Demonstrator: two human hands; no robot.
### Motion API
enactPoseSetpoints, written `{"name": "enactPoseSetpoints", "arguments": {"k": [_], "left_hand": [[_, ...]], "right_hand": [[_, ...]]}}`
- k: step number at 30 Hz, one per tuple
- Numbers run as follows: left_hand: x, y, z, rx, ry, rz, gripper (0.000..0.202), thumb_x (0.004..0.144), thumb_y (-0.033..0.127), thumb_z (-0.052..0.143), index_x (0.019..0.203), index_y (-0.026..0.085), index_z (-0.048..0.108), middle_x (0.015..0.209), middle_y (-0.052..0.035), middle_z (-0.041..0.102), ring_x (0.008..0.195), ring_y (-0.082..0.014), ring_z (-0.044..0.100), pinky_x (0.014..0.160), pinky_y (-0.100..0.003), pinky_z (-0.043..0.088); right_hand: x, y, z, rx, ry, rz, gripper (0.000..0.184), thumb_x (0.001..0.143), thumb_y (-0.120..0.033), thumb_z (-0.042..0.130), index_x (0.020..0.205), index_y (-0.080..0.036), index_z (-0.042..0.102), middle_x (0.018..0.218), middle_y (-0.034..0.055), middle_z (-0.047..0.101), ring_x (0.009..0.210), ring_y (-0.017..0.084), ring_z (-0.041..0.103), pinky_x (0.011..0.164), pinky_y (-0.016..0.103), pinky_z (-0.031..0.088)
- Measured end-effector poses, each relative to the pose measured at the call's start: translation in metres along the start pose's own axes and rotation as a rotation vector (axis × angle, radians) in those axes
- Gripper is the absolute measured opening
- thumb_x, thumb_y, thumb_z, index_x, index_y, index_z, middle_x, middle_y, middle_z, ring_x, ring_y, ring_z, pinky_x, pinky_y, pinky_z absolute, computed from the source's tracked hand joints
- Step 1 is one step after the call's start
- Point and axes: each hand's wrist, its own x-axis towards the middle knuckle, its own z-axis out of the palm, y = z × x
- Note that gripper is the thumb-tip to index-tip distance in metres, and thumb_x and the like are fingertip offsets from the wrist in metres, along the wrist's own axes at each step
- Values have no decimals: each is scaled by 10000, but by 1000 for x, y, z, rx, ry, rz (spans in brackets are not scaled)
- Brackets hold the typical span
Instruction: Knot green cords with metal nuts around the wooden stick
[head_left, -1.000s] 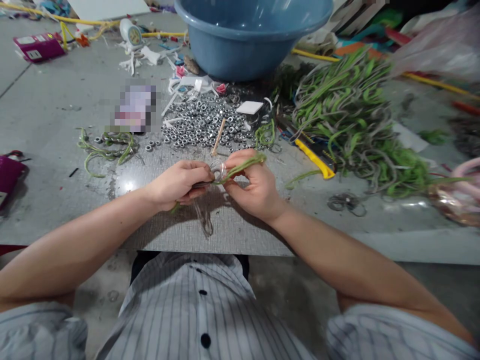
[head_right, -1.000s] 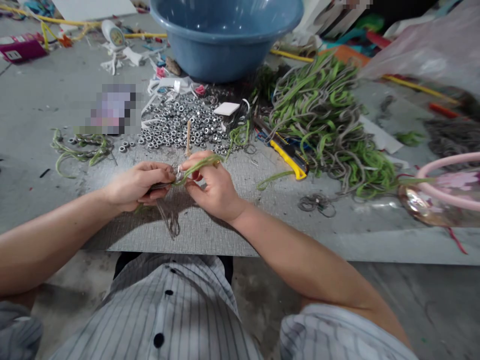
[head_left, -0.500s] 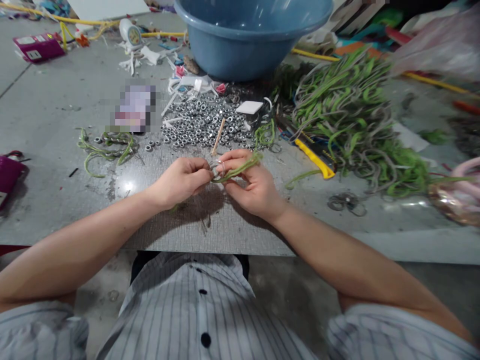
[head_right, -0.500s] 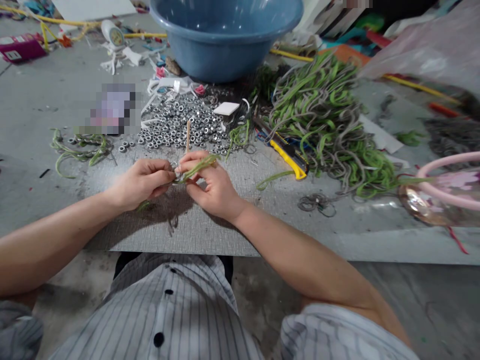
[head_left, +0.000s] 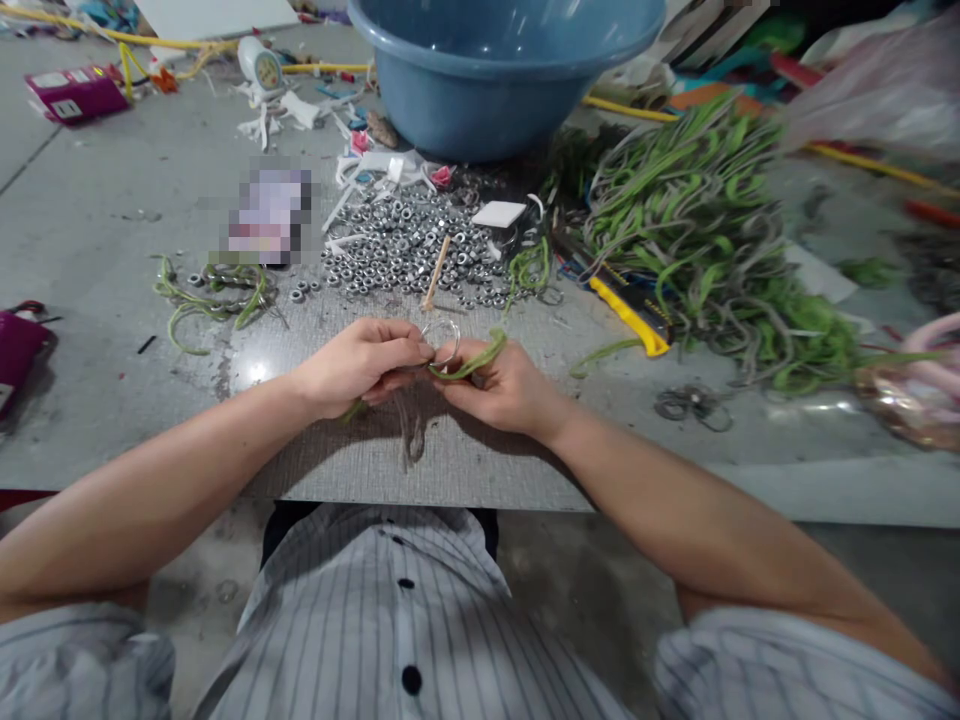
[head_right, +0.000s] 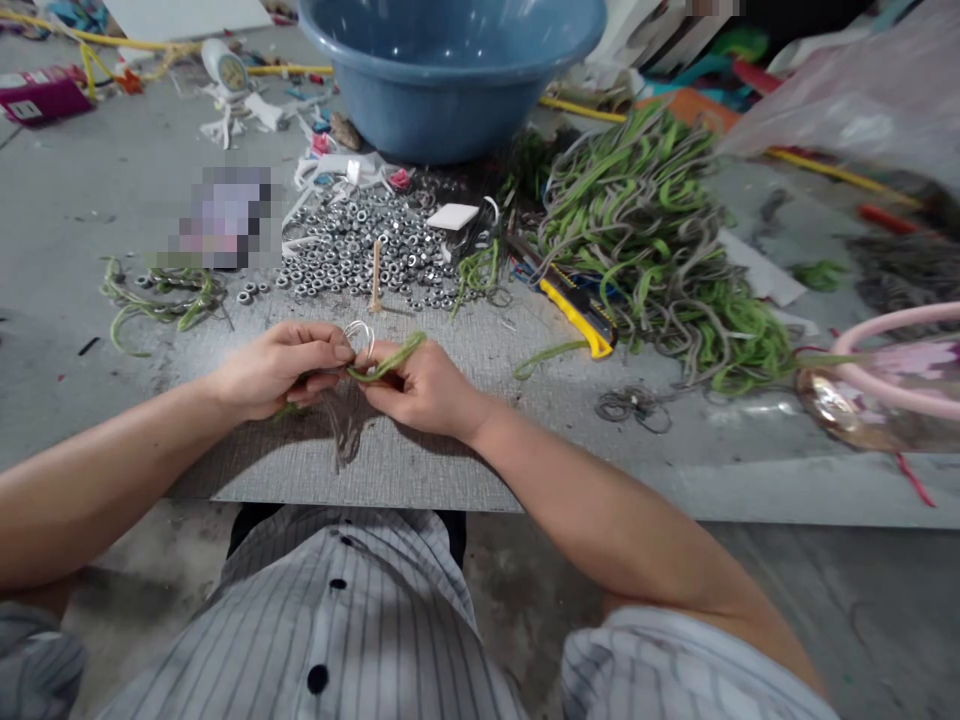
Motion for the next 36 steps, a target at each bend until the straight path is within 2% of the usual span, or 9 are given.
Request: {"name": "enactPoseSetpoints", "arguments": {"k": [5, 7, 10, 14, 17, 21, 26, 30, 36], "left_hand": [[-1, 2, -2, -71, -14, -38, 237, 814, 145, 561, 579, 146, 528, 409, 59, 409, 295, -21, 291, 301, -131, 219], [-2, 3, -2, -86, -38, -46, 208, 805, 154, 580, 598, 138, 568, 406, 58, 409, 295, -20, 290, 301, -130, 212], [-2, 3, -3, -99, -80, -51, 177, 794, 176, 615, 623, 131, 600, 415, 51, 429, 298, -22, 304, 301, -134, 210], [-1, 2, -5, -83, -106, -55, 178, 783, 236, 683, 655, 132, 618, 445, 54, 443, 313, -18, 315, 311, -141, 218], [1, -1, -6, -51, -116, -27, 227, 740, 287, 756, 654, 127, 620, 506, 50, 476, 348, -7, 318, 335, -144, 233], [2, -5, -5, -34, -124, 55, 321, 686, 362, 806, 621, 119, 608, 632, 25, 520, 425, -3, 312, 371, -151, 243], [3, -7, -5, -17, -85, 129, 353, 708, 391, 782, 615, 123, 572, 812, 7, 537, 469, -2, 347, 381, -163, 250], [4, -9, -2, -26, -70, 137, 383, 684, 423, 793, 631, 126, 557, 840, 10, 540, 461, 3, 355, 383, -162, 261], [4, -10, 3, -43, -21, 156, 391, 693, 404, 786, 606, 130, 521, 771, 21, 542, 432, 7, 326, 380, -166, 229]], "right_hand": [[1, 2, -5, -84, -39, -22, 162, 820, -195, 497, 823, -185, 658, 692, -2, 649, 585, 105, 546, 583, 237, 427], [1, 1, -7, -119, -25, -49, 211, 849, -226, 468, 782, -192, 664, 700, 9, 665, 600, 112, 570, 598, 243, 436], [1, 0, -9, -202, 35, -13, 289, 876, -287, 468, 645, -194, 615, 628, 16, 629, 576, 116, 560, 577, 251, 411], [2, -2, -10, -225, 62, 79, 423, 891, -433, 522, 546, -189, 527, 493, -20, 511, 475, 88, 446, 498, 242, 308], [4, -4, -10, -102, 11, 123, 488, 869, -552, 553, 556, -178, 568, 480, -27, 514, 466, 80, 438, 489, 236, 304], [5, -6, -9, 133, -36, 222, 467, 778, -613, 642, 613, -176, 665, 496, -16, 571, 468, 93, 490, 465, 228, 350], [6, -12, -6, 322, 23, 292, 362, 699, -515, 765, 594, -180, 679, 529, -18, 617, 454, 78, 506, 448, 213, 380], [9, -18, -5, 444, -14, 360, 331, 644, -449, 822, 546, -183, 653, 480, -35, 600, 387, 57, 454, 399, 209, 370], [12, -17, -1, 623, -73, 511, 353, 582, -427, 855, 534, -173, 614, 449, -40, 608, 279, 22, 353, 270, 173, 219]]}}
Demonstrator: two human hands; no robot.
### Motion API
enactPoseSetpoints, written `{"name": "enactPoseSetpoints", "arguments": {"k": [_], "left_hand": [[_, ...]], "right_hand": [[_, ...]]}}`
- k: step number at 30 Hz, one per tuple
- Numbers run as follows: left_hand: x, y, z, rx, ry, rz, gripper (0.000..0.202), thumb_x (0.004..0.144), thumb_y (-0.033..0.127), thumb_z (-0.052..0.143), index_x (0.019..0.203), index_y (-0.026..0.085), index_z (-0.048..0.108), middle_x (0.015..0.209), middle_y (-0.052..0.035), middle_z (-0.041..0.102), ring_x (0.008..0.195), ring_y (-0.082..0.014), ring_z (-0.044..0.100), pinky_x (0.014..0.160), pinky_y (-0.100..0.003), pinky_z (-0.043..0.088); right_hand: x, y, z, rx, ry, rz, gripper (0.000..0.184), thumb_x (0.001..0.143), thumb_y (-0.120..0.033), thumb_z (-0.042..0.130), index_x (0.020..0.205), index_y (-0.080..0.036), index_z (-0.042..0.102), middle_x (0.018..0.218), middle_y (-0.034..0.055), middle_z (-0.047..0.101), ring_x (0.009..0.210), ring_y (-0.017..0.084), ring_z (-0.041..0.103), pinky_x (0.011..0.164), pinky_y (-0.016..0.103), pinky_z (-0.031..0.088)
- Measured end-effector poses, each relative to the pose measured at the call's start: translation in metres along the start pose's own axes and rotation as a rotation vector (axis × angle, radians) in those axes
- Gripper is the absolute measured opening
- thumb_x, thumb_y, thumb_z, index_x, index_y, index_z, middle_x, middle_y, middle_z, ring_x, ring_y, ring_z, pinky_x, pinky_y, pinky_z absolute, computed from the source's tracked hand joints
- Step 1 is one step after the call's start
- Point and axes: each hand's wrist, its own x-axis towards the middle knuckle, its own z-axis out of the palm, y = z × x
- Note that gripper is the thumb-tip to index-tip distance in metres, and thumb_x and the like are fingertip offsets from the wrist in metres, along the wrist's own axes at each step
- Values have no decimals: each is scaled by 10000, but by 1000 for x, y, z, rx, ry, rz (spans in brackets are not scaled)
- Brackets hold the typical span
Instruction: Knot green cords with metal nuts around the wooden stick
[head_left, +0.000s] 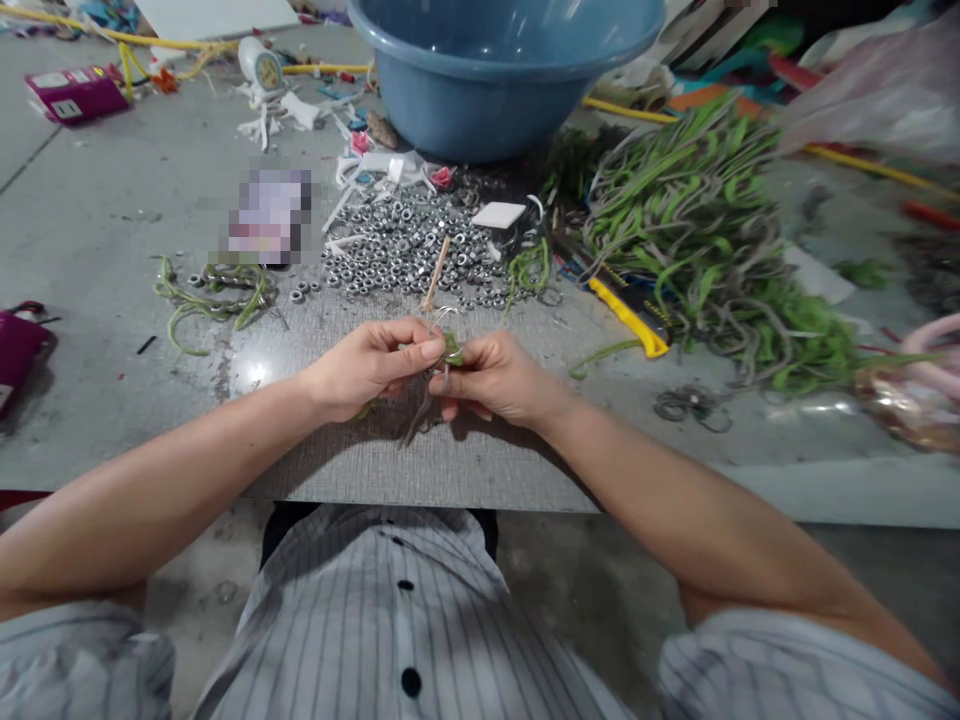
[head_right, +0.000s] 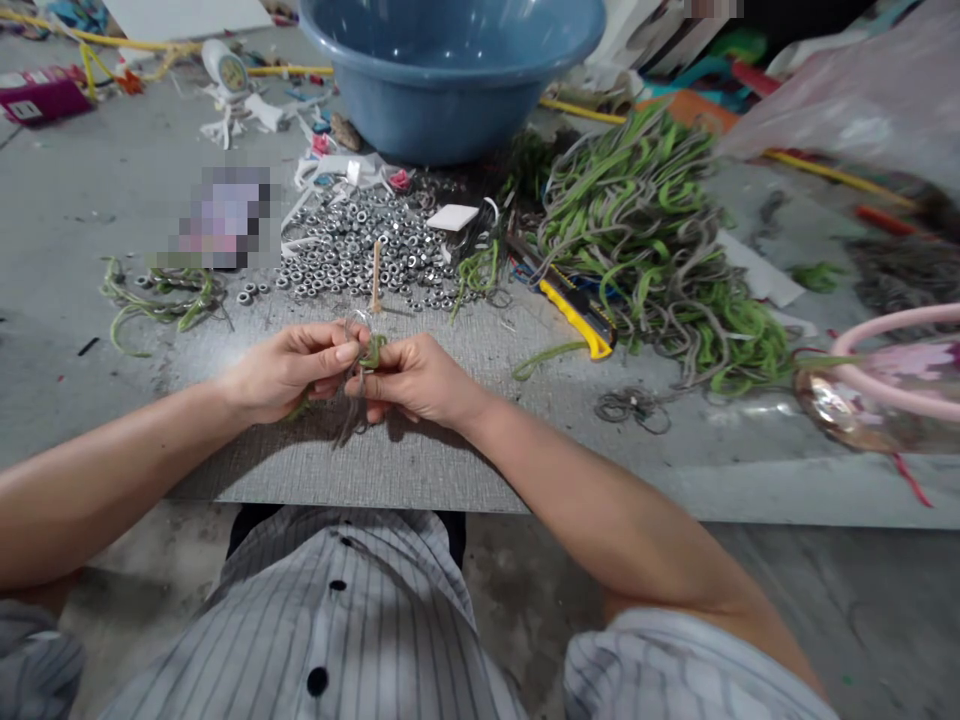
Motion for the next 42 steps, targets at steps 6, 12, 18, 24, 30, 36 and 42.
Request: {"name": "enactPoseSetpoints", "arguments": {"k": [6, 12, 18, 24, 30, 36, 42], "left_hand": [[1, -4, 3, 59, 78, 90, 415, 685, 446, 797, 583, 123, 558, 783, 6, 564, 465, 2, 341, 389, -168, 229], [1, -2, 2, 58, 158, 103, 318, 749, 370, 754, 627, 125, 591, 715, 11, 576, 408, 3, 328, 365, -178, 201], [0, -1, 1, 31, 263, 53, 215, 793, 313, 710, 715, 138, 613, 492, 69, 432, 373, -22, 305, 371, -173, 191], [0, 1, 1, 19, 260, 40, 220, 852, 241, 630, 665, 148, 561, 444, 88, 359, 348, -23, 297, 366, -169, 195], [-2, 4, 1, -44, 172, -7, 215, 847, 199, 612, 658, 132, 535, 605, 38, 552, 357, 1, 323, 362, -165, 189], [-1, 3, -3, -67, 127, 18, 191, 836, 224, 617, 691, 139, 526, 683, 17, 620, 357, -1, 340, 363, -164, 199], [0, 2, -6, -30, 156, 61, 202, 826, 258, 629, 684, 151, 533, 522, 66, 461, 372, -19, 323, 382, -165, 208]], "right_hand": [[4, 6, 6, 91, 47, 45, 352, 583, -415, 843, 575, -178, 582, 405, -68, 571, 252, 27, 359, 235, 151, 228], [5, 8, 7, 92, 140, -13, 342, 593, -397, 833, 648, -190, 566, 426, -87, 545, 295, 39, 406, 260, 154, 293], [4, 12, 2, -8, 189, -122, 332, 675, -431, 782, 710, -201, 545, 479, -86, 543, 332, 46, 433, 308, 179, 342], [5, 15, -2, -163, 268, -232, 251, 759, -405, 688, 756, -206, 535, 530, -76, 542, 392, 47, 445, 377, 192, 355], [6, 17, -3, -456, 402, -394, 70, 763, -257, 574, 733, -201, 545, 614, -46, 570, 519, 70, 486, 521, 224, 402], [1, 14, -5, -753, 433, -406, 113, 796, -226, 506, 795, -194, 614, 710, 5, 659, 547, 100, 506, 555, 252, 380], [-1, 15, -7, -1023, 401, -337, 176, 839, -213, 475, 796, -190, 644, 693, 26, 664, 543, 125, 502, 551, 267, 332]]}}
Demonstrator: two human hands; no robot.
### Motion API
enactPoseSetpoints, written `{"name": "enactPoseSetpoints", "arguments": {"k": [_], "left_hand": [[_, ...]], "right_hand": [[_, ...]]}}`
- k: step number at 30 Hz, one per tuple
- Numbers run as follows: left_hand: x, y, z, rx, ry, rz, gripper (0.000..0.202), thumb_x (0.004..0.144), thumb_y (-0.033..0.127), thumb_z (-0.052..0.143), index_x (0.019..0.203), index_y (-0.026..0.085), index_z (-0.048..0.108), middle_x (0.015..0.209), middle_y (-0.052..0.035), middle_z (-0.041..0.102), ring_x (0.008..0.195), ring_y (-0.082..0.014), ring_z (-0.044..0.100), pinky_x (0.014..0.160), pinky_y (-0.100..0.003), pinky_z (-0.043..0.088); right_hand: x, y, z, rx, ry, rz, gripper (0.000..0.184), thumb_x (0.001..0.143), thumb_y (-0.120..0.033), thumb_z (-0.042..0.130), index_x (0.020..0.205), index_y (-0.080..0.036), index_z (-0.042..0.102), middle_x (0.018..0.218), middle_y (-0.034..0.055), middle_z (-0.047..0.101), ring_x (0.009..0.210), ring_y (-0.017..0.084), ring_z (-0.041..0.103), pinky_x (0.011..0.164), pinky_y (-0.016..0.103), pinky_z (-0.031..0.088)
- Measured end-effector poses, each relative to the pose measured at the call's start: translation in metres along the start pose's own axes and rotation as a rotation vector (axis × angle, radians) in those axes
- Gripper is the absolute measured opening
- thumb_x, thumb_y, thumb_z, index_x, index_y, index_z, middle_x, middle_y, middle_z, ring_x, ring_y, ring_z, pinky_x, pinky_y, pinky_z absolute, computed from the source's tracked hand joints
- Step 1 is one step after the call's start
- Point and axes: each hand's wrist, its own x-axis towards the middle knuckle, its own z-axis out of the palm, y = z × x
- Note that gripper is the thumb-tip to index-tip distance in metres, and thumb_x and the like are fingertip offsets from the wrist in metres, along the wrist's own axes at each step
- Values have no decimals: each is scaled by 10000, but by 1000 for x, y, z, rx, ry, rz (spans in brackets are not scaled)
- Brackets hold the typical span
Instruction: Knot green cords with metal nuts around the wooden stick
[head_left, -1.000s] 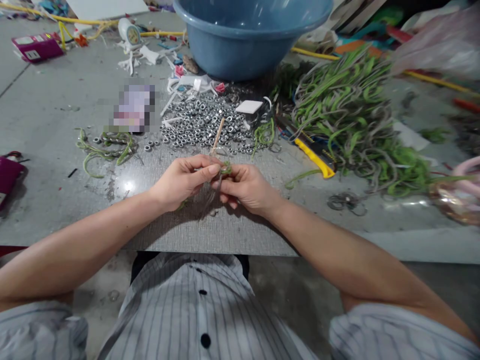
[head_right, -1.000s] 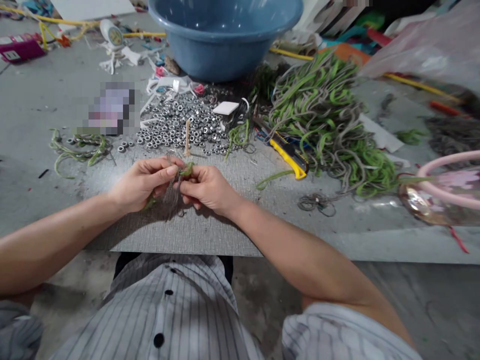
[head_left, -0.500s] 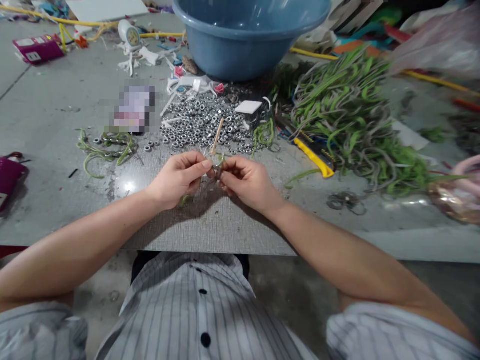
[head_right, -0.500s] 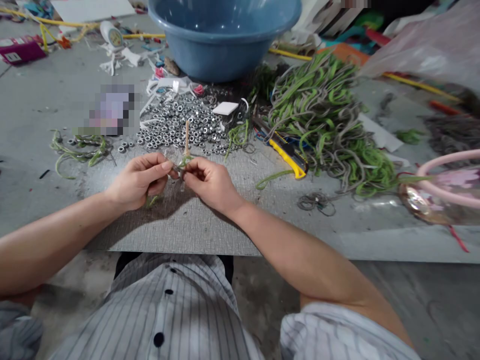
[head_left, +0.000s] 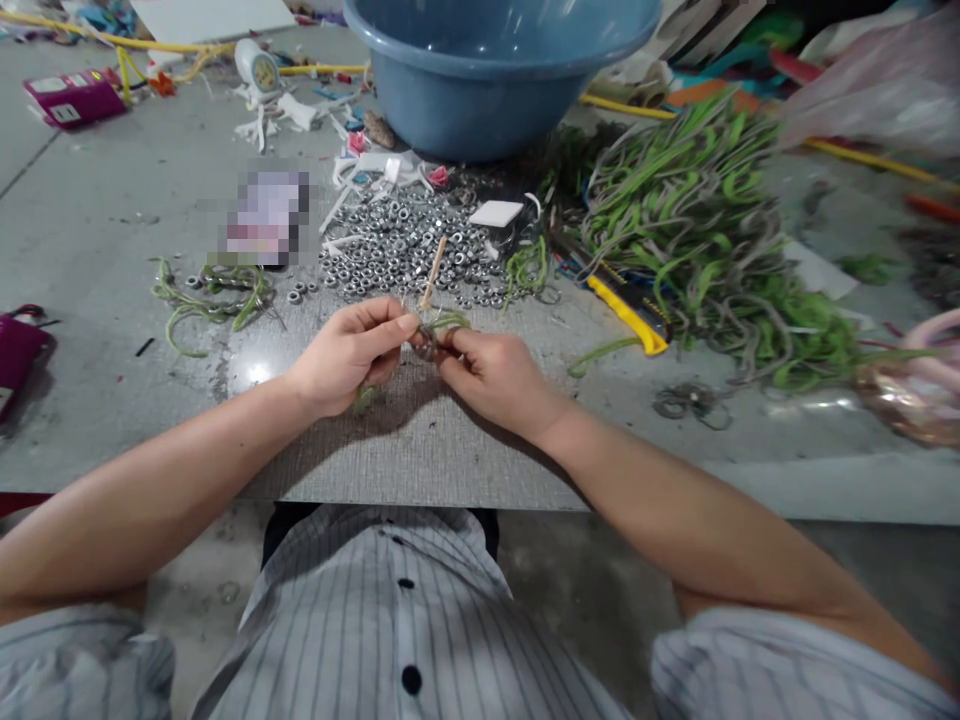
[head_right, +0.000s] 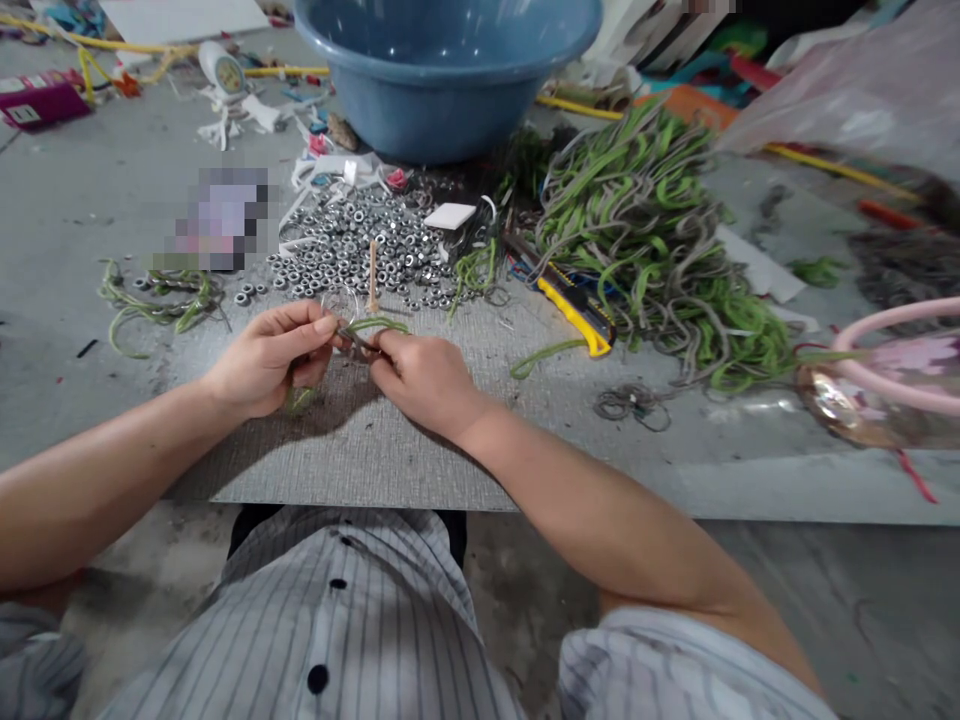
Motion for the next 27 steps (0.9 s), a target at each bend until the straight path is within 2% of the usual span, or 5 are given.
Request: {"name": "enactPoseSetpoints", "arguments": {"k": [2, 5, 10, 21, 27], "left_hand": [[0, 0, -1, 6, 24, 41, 212, 827, 273, 627, 680, 161, 523, 482, 82, 371, 377, -30, 320, 391, -167, 209], [1, 1, -1, 12, 72, 96, 225, 835, 267, 611, 669, 174, 491, 488, 82, 342, 383, -35, 322, 401, -173, 207], [2, 0, -2, 37, 143, 147, 242, 853, 252, 581, 663, 186, 446, 504, 81, 345, 367, -34, 296, 388, -189, 181], [3, -9, -1, 247, 198, 272, 232, 858, 244, 552, 658, 200, 444, 477, 84, 308, 396, -51, 249, 387, -208, 194], [4, -15, -2, 411, 220, 402, 215, 832, 249, 549, 651, 194, 447, 536, 68, 311, 466, -62, 283, 432, -215, 228]], "right_hand": [[1, 0, -1, -72, -51, 2, 210, 865, -223, 457, 800, -178, 652, 731, 50, 685, 618, 152, 563, 586, 275, 343], [1, -1, -3, -159, -171, -52, 243, 899, -250, 445, 806, -169, 655, 767, 66, 703, 682, 172, 604, 606, 278, 336], [-1, -4, -5, -202, -314, -314, 309, 953, -299, 423, 774, -177, 643, 715, 41, 697, 652, 153, 601, 583, 270, 300], [-9, -7, 1, -244, -253, -689, 320, 975, -261, 421, 768, -190, 655, 654, 1, 673, 576, 114, 551, 576, 269, 303], [-12, -11, 4, -292, -256, -765, 294, 967, -244, 431, 784, -196, 656, 628, -12, 652, 568, 116, 537, 568, 285, 288]]}}
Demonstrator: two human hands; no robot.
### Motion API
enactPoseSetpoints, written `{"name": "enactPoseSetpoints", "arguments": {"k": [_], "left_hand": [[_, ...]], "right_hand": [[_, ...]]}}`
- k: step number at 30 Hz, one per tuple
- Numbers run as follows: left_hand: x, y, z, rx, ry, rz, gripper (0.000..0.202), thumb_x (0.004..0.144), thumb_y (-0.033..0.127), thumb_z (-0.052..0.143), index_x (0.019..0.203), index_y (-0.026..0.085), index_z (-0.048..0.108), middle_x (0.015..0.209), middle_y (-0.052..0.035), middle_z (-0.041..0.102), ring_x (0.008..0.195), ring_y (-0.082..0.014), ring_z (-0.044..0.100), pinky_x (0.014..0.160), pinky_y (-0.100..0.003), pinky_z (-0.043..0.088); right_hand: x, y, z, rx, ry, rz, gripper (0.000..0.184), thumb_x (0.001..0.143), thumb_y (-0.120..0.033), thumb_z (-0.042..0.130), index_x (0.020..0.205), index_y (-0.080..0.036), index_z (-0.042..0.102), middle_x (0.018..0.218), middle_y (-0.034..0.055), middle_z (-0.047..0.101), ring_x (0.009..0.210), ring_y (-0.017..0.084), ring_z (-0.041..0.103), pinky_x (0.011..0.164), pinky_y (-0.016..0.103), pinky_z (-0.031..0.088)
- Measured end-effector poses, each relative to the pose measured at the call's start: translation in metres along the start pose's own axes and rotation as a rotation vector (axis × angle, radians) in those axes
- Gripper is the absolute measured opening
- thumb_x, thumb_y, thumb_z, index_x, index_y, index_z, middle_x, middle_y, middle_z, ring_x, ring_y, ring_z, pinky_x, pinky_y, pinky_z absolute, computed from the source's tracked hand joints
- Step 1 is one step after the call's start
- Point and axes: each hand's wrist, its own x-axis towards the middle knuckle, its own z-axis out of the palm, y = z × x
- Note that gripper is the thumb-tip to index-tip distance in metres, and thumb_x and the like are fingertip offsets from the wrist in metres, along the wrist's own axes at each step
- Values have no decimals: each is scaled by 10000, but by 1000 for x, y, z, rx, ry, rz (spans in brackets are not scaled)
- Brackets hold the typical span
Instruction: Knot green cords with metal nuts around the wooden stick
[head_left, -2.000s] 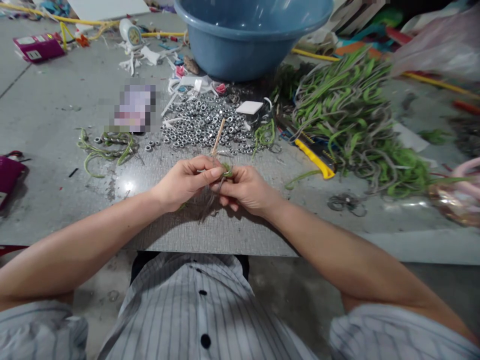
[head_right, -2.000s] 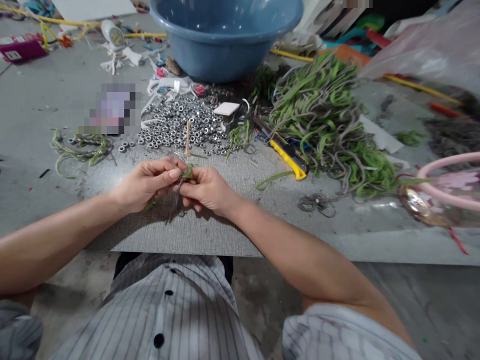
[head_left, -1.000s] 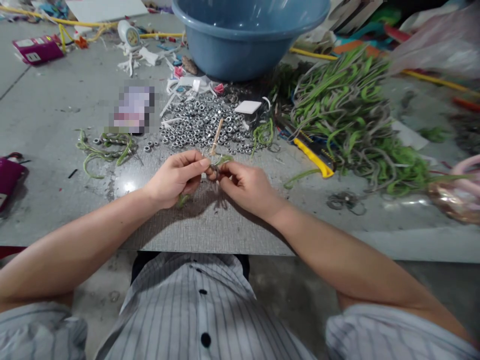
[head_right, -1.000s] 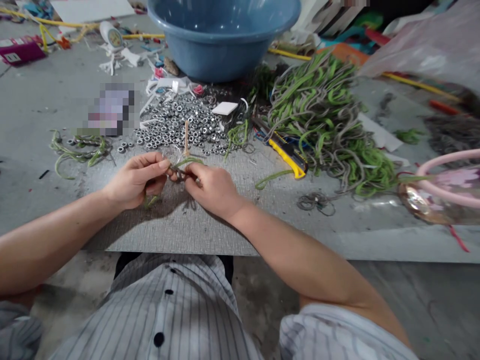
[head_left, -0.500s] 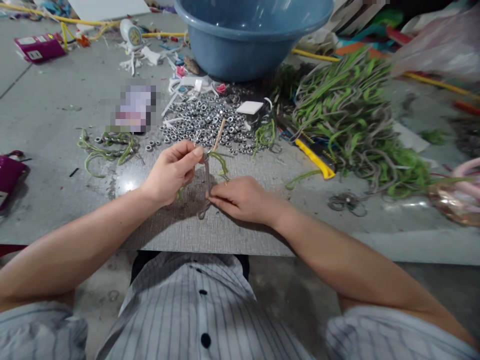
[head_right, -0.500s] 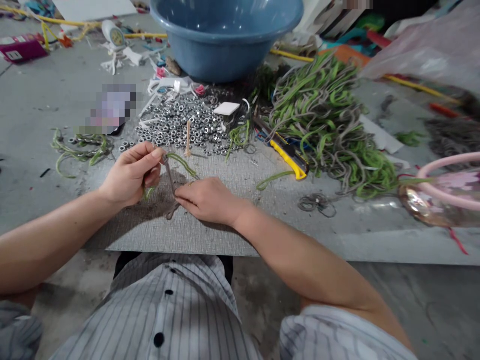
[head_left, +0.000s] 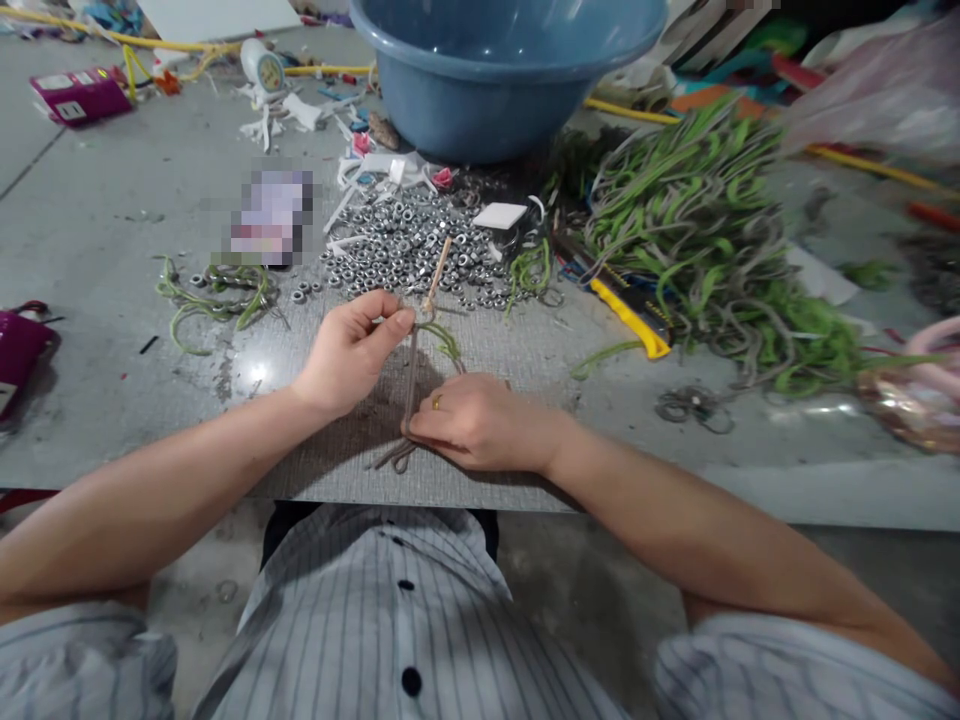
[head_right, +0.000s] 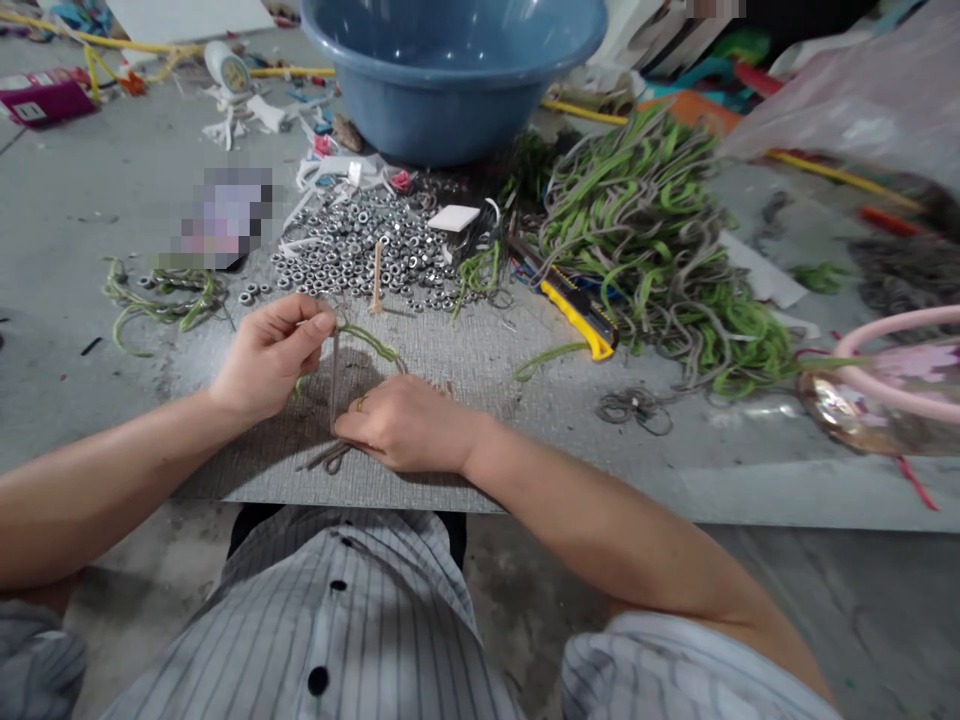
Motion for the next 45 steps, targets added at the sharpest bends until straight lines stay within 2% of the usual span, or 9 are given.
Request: {"name": "enactPoseSetpoints", "arguments": {"k": [5, 9, 11, 13, 16, 20, 24, 32, 45], "left_hand": [[2, 0, -3, 100, -3, 37, 204, 840, 264, 531, 664, 194, 454, 552, 64, 325, 493, -72, 299, 465, -225, 249], [4, 3, -6, 177, -47, 21, 201, 856, 282, 529, 682, 187, 496, 552, 58, 357, 505, -79, 329, 490, -228, 275], [4, 4, -6, 197, -87, 32, 206, 858, 280, 532, 679, 182, 498, 568, 52, 378, 523, -81, 343, 504, -225, 288], [3, 5, -4, 218, -126, 48, 205, 854, 271, 540, 677, 177, 495, 586, 48, 391, 540, -81, 350, 521, -224, 301], [1, 5, -1, 257, -179, 52, 206, 851, 265, 550, 675, 169, 506, 598, 44, 411, 557, -84, 365, 537, -222, 313], [-1, 4, 2, 237, -243, 0, 214, 868, 290, 545, 696, 164, 526, 604, 39, 448, 560, -84, 382, 529, -216, 313], [-1, 8, 3, 198, -295, -95, 216, 809, 358, 636, 783, 156, 564, 628, 43, 469, 552, -79, 386, 511, -212, 310], [1, 11, 3, 92, -365, -101, 156, 813, 255, 576, 703, 145, 578, 579, 52, 413, 536, -70, 348, 496, -208, 284], [-2, 19, 0, 246, -475, -117, 314, 827, 289, 549, 560, 176, 426, 534, 59, 307, 502, -65, 268, 456, -212, 218]], "right_hand": [[0, -1, -1, 28, 90, 28, 343, 990, -303, 425, 760, -193, 656, 626, -4, 656, 561, 114, 545, 570, 280, 329], [-3, 5, -7, 169, 434, 292, 415, 998, -438, 390, 753, -200, 626, 640, 12, 647, 618, 129, 581, 620, 276, 420], [-4, 11, -7, 221, 626, 468, 339, 976, -459, 433, 821, -217, 611, 719, 19, 652, 716, 148, 601, 695, 299, 458], [-4, 16, -5, 313, 724, 557, 268, 928, -486, 521, 934, -229, 599, 872, 38, 671, 849, 171, 619, 790, 341, 481], [-1, 21, -2, 571, 703, 593, 296, 874, -499, 603, 1000, -233, 582, 919, 32, 668, 866, 164, 632, 818, 355, 502], [5, 16, -5, 941, 594, 687, 346, 827, -561, 632, 816, -222, 563, 668, -34, 601, 601, 108, 577, 601, 275, 503], [7, 13, -9, 1180, 620, 770, 403, 736, -585, 716, 732, -221, 543, 595, -57, 587, 485, 76, 532, 488, 228, 459], [8, 16, -8, 1388, 683, 785, 427, 665, -547, 789, 675, -213, 524, 557, -78, 614, 423, 51, 524, 432, 190, 432], [13, 7, -11, 1646, 671, 877, 452, 579, -497, 855, 653, -207, 516, 514, -82, 638, 368, 68, 560, 374, 169, 459]]}}
